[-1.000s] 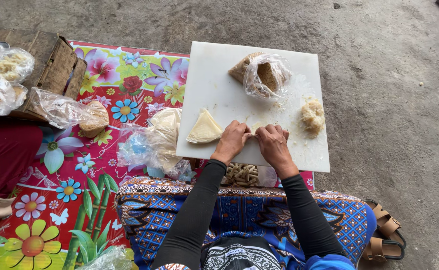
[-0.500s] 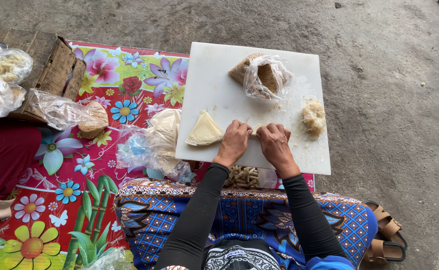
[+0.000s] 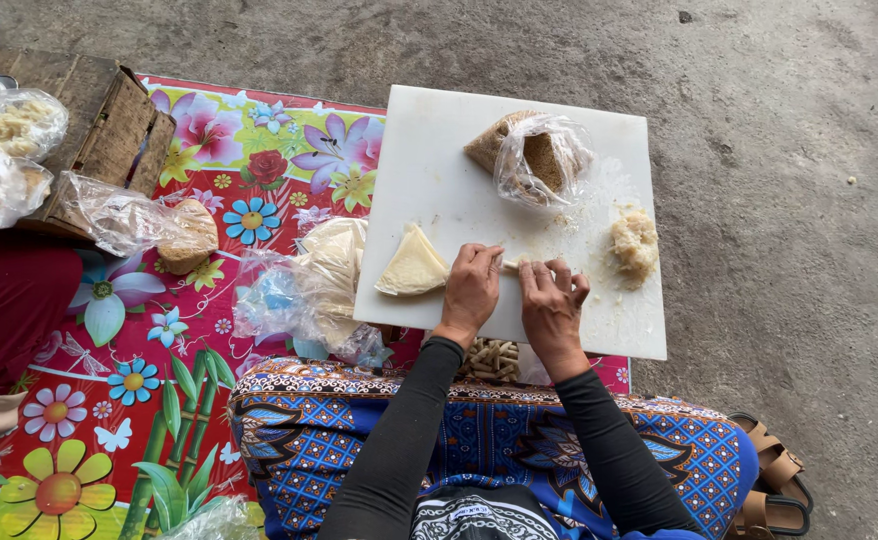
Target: The person sits on a floral mat and repeatedly wraps a brown filling into thin triangular wrappers. They scoop the filling with a small spoon, place it on the wrapper, fold the edges, and set the finished item into a plastic bag. A second person works alongside on a similar task.
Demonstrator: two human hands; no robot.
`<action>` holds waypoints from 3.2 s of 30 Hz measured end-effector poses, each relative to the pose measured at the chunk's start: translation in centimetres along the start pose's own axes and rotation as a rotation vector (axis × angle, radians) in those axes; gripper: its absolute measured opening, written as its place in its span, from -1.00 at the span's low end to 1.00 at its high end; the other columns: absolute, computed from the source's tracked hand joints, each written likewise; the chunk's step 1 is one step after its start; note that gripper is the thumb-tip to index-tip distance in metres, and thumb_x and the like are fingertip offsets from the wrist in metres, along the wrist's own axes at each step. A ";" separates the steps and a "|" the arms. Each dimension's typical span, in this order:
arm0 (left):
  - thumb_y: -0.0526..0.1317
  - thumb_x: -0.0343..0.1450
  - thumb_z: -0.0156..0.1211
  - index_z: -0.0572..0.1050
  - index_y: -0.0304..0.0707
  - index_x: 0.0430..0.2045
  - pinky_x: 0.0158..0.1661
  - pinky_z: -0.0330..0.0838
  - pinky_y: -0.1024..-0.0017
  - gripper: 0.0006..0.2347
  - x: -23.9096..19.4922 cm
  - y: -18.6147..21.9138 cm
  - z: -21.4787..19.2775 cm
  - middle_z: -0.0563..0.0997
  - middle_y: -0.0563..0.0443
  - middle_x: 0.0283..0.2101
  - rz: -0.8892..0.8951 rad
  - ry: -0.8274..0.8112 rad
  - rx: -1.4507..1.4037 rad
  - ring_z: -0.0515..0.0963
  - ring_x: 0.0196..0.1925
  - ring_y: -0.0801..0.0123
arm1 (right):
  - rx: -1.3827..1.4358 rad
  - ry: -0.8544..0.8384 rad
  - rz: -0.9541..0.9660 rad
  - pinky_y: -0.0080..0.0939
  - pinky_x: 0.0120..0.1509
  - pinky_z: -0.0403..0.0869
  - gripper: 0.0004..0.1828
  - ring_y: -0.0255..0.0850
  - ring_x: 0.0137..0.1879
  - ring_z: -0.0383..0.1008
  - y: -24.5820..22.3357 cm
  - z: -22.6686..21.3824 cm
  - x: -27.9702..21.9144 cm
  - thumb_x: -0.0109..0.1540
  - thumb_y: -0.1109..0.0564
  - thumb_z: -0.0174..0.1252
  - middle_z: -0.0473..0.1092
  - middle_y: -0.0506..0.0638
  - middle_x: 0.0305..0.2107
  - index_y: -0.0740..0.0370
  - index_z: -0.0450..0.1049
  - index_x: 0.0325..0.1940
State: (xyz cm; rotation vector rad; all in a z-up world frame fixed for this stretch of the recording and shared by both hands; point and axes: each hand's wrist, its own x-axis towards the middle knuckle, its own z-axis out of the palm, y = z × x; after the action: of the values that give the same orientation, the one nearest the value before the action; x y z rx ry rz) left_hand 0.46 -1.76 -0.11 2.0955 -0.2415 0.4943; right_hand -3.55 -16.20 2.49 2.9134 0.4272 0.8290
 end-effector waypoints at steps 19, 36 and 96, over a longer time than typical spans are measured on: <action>-0.34 0.49 0.13 0.55 -0.35 -0.05 -0.13 0.59 0.29 -0.82 -0.9 1.0 -0.4 0.50 -0.18 -0.09 -0.005 0.097 -0.023 0.64 -0.17 0.14 | 0.338 -0.084 0.171 -0.07 0.21 0.07 -0.43 -0.09 0.27 0.21 3.5 1.8 1.1 0.26 0.40 0.00 0.46 -0.06 0.11 -0.12 0.59 0.20; -0.28 0.49 0.15 0.46 -0.32 0.09 -0.11 0.60 0.28 -0.72 -0.5 2.1 -1.1 0.52 -0.20 0.02 -0.035 0.081 -0.144 0.65 -0.07 0.11 | 0.610 -0.062 0.204 -0.03 0.11 0.09 -0.63 -0.13 0.09 0.30 3.3 1.0 3.8 0.26 0.15 0.23 0.50 -0.17 -0.18 -0.03 0.56 0.16; -0.21 0.44 0.29 0.62 -0.20 -0.27 -0.19 0.58 0.25 -0.90 -3.6 -3.6 -12.9 0.64 0.00 -0.09 -0.108 0.192 0.383 0.68 -0.19 0.13 | 0.195 -0.134 0.380 -0.01 0.15 0.14 -0.49 -0.02 0.14 0.19 10.6 -0.6 -5.2 0.25 0.33 0.05 0.28 0.03 -0.04 -0.06 0.58 0.21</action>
State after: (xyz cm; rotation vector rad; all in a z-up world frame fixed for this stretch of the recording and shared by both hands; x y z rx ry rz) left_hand -4.74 10.98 1.80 2.3948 0.0858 0.7157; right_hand -5.49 -27.83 2.03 3.2638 -0.0654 0.6524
